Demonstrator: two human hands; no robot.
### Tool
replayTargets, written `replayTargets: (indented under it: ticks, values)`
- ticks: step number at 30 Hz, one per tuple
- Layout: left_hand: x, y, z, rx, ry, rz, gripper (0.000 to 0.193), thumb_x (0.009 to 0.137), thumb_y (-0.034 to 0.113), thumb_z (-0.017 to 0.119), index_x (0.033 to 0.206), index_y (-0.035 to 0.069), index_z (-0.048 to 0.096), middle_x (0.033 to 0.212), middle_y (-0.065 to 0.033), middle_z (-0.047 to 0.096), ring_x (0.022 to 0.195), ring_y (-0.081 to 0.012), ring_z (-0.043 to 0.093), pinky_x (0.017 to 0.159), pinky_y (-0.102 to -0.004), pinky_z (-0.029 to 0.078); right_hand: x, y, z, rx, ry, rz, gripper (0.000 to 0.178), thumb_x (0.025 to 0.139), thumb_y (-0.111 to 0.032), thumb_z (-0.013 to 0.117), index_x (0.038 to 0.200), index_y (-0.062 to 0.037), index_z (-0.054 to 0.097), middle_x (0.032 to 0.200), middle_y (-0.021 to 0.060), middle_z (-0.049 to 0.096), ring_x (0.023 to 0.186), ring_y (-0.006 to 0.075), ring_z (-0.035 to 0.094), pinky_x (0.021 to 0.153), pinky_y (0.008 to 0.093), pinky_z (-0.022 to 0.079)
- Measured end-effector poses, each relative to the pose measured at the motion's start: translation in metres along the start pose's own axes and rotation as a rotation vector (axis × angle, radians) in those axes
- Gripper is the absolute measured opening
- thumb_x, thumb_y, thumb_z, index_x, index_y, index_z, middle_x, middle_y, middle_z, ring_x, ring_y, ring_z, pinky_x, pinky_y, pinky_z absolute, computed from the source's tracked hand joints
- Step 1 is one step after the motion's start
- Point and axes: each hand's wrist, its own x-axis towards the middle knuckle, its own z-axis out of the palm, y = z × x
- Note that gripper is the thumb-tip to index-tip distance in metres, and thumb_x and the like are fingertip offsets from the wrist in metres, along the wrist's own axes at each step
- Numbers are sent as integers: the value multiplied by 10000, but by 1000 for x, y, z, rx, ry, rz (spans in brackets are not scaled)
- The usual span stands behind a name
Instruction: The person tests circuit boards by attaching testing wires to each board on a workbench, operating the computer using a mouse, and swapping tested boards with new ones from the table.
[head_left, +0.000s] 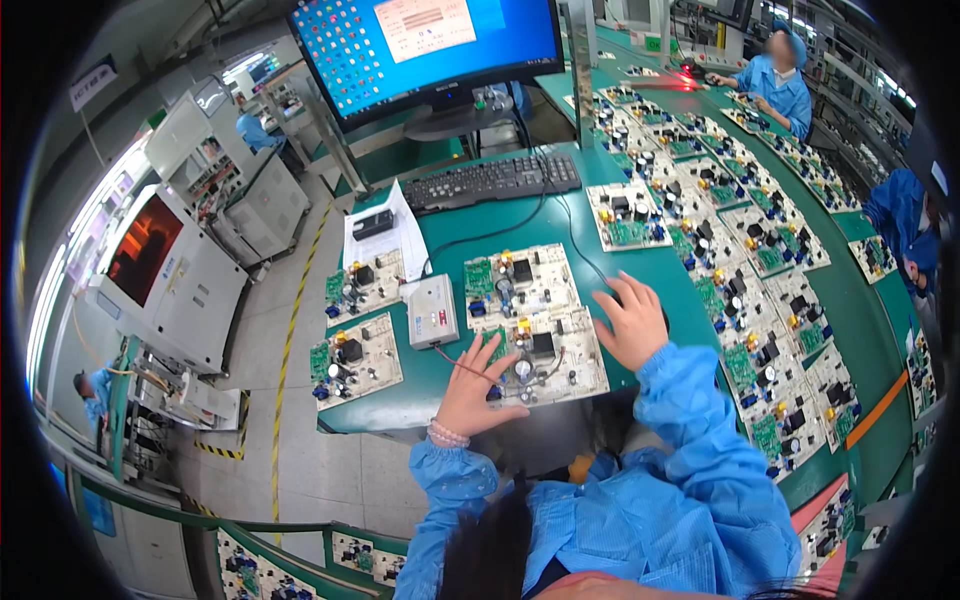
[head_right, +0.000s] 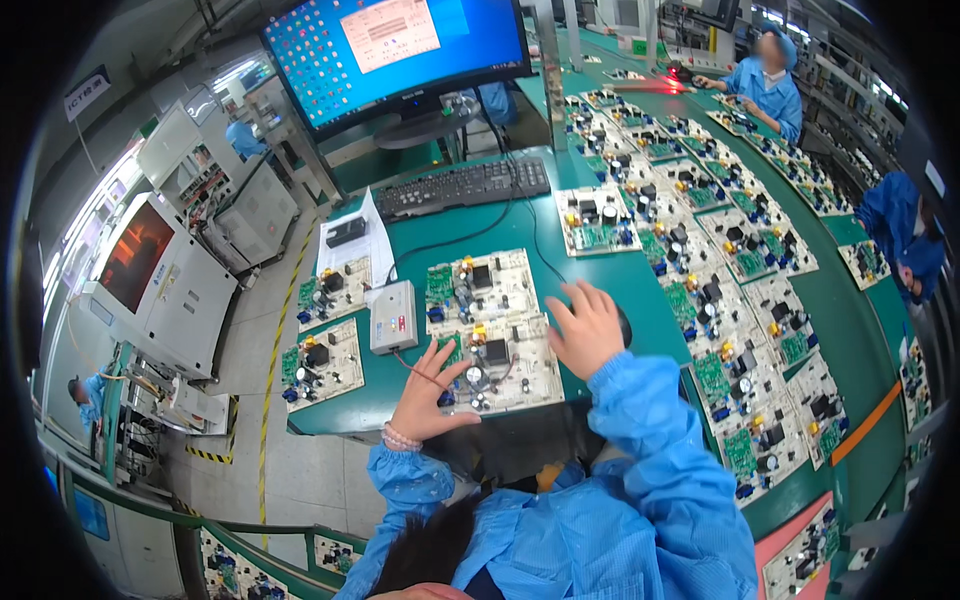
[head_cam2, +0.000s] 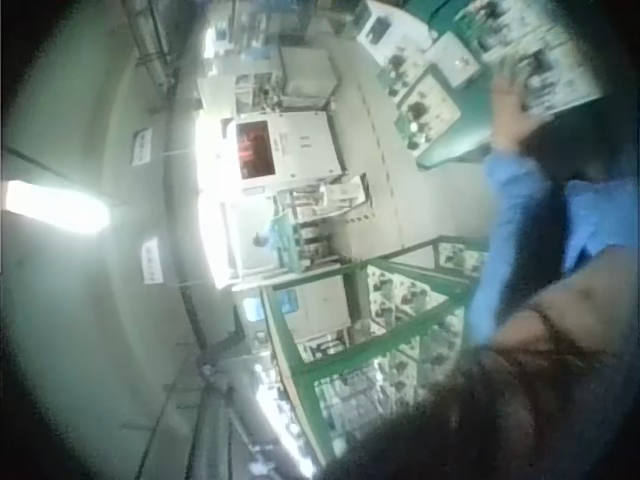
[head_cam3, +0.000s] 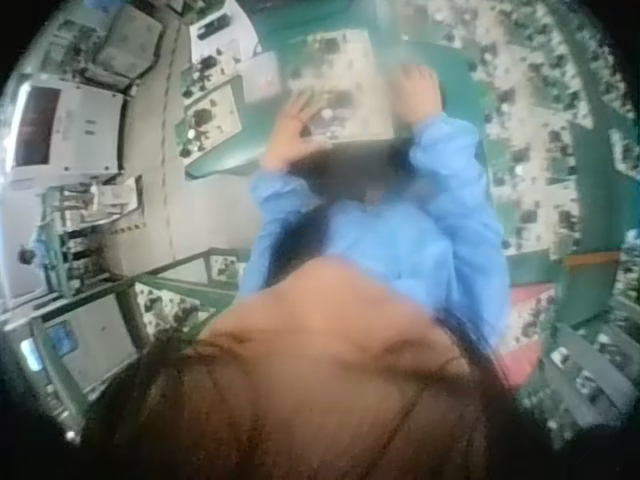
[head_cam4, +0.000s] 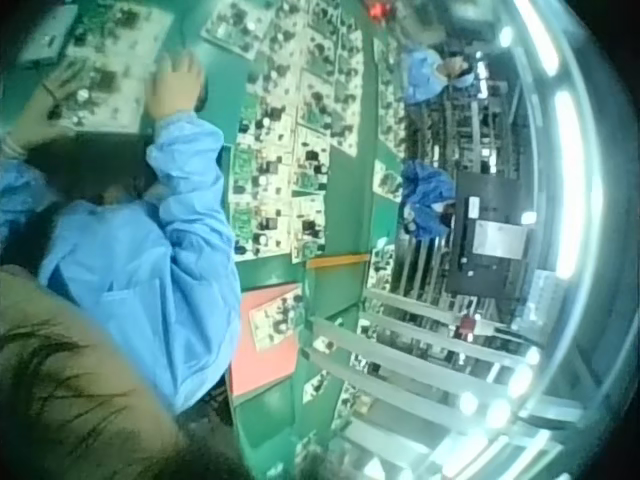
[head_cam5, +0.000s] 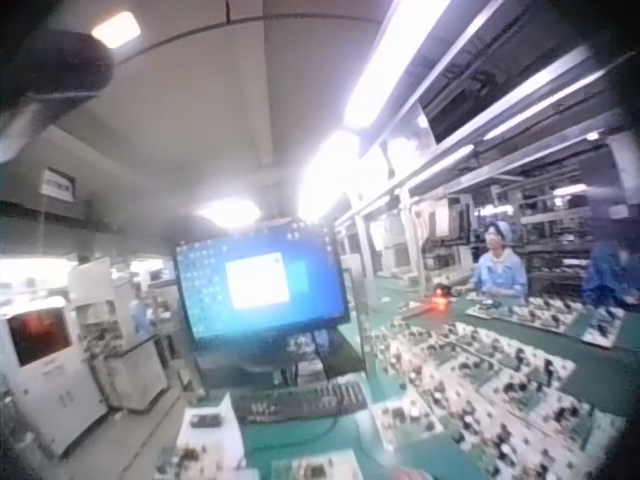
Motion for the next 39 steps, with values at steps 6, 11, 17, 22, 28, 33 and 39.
replayTargets:
  ticks: [6,11,17,22,28,33,39]
  values:
    - [-2,5,-2,29,15,-11,816,659,504,795,1354,174,521,1520,-146,325,1434,-392,207,1130,-526,204,99,-31,40,17,-370,-158,357,814,-215,639,1155,-111,620,1165,135,592,1167,297,531,936,420,435]
    - [10,7,10,7,-3,41,803,645,442,812,1331,122,541,1508,-167,345,1416,-411,236,1133,-484,229,134,-2,108,73,-698,-65,492,811,-418,671,1212,-140,610,1265,114,585,1209,302,520,1008,440,411]
    - [0,-1,9,-1,2,75,808,636,377,824,1331,92,529,1508,-179,350,1426,-391,231,1150,-471,209,161,12,70,-233,-123,-283,480,751,-496,672,1080,-147,685,1203,90,597,1296,333,439,1079,566,287]
    - [-11,-4,2,-20,7,2,783,658,293,817,1330,32,512,1509,-194,343,1426,-393,231,1147,-470,213,115,127,-114,-166,-166,217,392,729,-396,708,975,-92,690,1010,153,648,927,352,650,786,451,534]
    - [-4,12,9,125,17,138,656,788,263,709,1321,-49,485,1453,-251,391,1382,-418,313,1119,-481,264,-142,286,-343,-658,-77,1345,424,886,-409,601,1158,-88,654,1150,159,657,960,311,675,831,399,552]
    - [-6,46,-3,180,-55,28,656,846,254,639,1414,9,421,1490,-269,324,1394,-472,239,1122,-571,204,-447,399,-391,-819,-361,1628,413,900,-381,509,1069,-47,683,1134,188,650,1077,359,610,943,452,473]
    - [-45,-37,31,277,-59,-87,613,808,111,662,1367,-25,451,1404,-286,418,1296,-467,387,1092,-507,305,-655,562,-456,-1252,73,1664,349,894,-350,538,1027,-74,704,1102,168,652,1076,374,607,909,450,500]
